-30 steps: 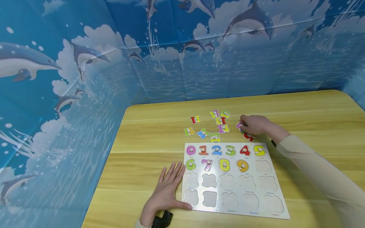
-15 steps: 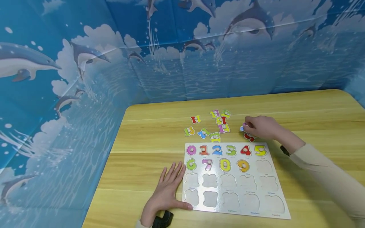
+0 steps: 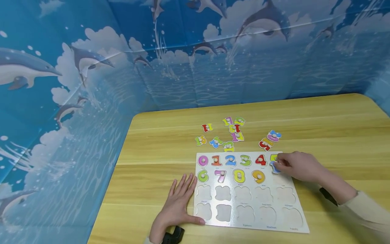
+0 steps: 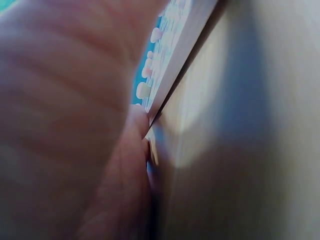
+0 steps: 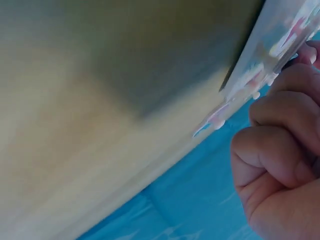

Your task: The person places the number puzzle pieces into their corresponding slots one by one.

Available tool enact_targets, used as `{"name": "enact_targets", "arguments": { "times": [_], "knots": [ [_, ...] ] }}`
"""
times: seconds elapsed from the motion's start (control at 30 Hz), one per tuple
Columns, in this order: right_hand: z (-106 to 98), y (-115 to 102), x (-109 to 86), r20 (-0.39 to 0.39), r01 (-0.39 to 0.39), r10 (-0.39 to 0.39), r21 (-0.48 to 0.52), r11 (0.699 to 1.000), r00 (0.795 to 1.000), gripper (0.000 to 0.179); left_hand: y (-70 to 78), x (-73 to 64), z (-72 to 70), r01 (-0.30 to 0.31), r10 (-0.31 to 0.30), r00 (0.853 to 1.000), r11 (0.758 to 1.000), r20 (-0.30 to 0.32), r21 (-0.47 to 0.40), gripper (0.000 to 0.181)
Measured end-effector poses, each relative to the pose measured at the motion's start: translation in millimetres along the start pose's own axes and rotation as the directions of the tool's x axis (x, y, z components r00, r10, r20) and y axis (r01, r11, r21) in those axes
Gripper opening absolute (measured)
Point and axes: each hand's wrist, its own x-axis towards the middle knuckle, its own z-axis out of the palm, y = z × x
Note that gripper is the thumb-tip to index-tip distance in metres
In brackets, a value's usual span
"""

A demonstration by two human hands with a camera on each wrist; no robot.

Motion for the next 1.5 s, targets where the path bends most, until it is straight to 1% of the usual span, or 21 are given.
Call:
{"name": "enact_targets", "arguments": {
  "times": [0.17, 0.33, 0.57, 0.73, 0.8, 1.0, 1.2, 1.33, 1.5],
  "knots": [
    [5.4, -5.0, -15.9, -0.011, -0.025, 0.025, 0.040, 0.999, 1.000, 0.036, -0.5, -0.4, 0.0, 0.003, -0.003, 1.000, 1.000, -0.004, -0.003, 0.129],
    [10.5, -5.5, -25.4, 0.014, -0.043, 0.041, 0.090, 0.995, 0.999, 0.036, -0.4, -0.1, -0.2, 0.002, -0.003, 1.000, 1.000, -0.006, -0.013, 0.129],
    [15.5, -7.1, -29.3, 0.004, -0.052, 0.052, 0.151, 0.987, 0.999, 0.034, -1.7, -0.4, 1.5, 0.007, -0.007, 1.000, 1.000, 0.003, -0.020, 0.129],
    [15.3, -10.6, -28.9, 0.039, -0.112, 0.107, 0.180, 0.977, 0.993, 0.034, -2.2, -0.1, 2.0, 0.005, -0.005, 1.000, 1.000, 0.003, -0.025, 0.129],
    [15.4, -12.4, -29.3, 0.038, -0.127, 0.122, 0.180, 0.976, 0.992, 0.034, -2.3, 0.1, 1.9, 0.004, -0.004, 1.000, 1.000, 0.004, -0.023, 0.129],
    [17.2, -16.1, -31.0, 0.000, -0.149, 0.150, 0.136, 0.980, 0.989, 0.035, -1.5, -0.2, 1.2, 0.003, -0.003, 1.000, 1.000, -0.002, -0.009, 0.129],
    [21.8, -16.1, -32.7, -0.033, -0.144, 0.148, 0.099, 0.985, 0.988, 0.036, -0.2, -0.8, 0.6, 0.021, -0.021, 1.000, 1.000, 0.015, -0.017, 0.129],
    [23.5, -15.8, -32.7, -0.039, -0.143, 0.148, 0.099, 0.985, 0.988, 0.036, -0.5, -0.6, 0.6, 0.022, -0.022, 1.000, 0.999, 0.010, -0.026, 0.129],
    [23.0, -14.6, -31.2, -0.028, -0.144, 0.148, 0.102, 0.984, 0.989, 0.035, -0.4, -1.1, 1.7, 0.011, -0.011, 1.000, 1.000, -0.009, -0.017, 0.129]
  ]
}}
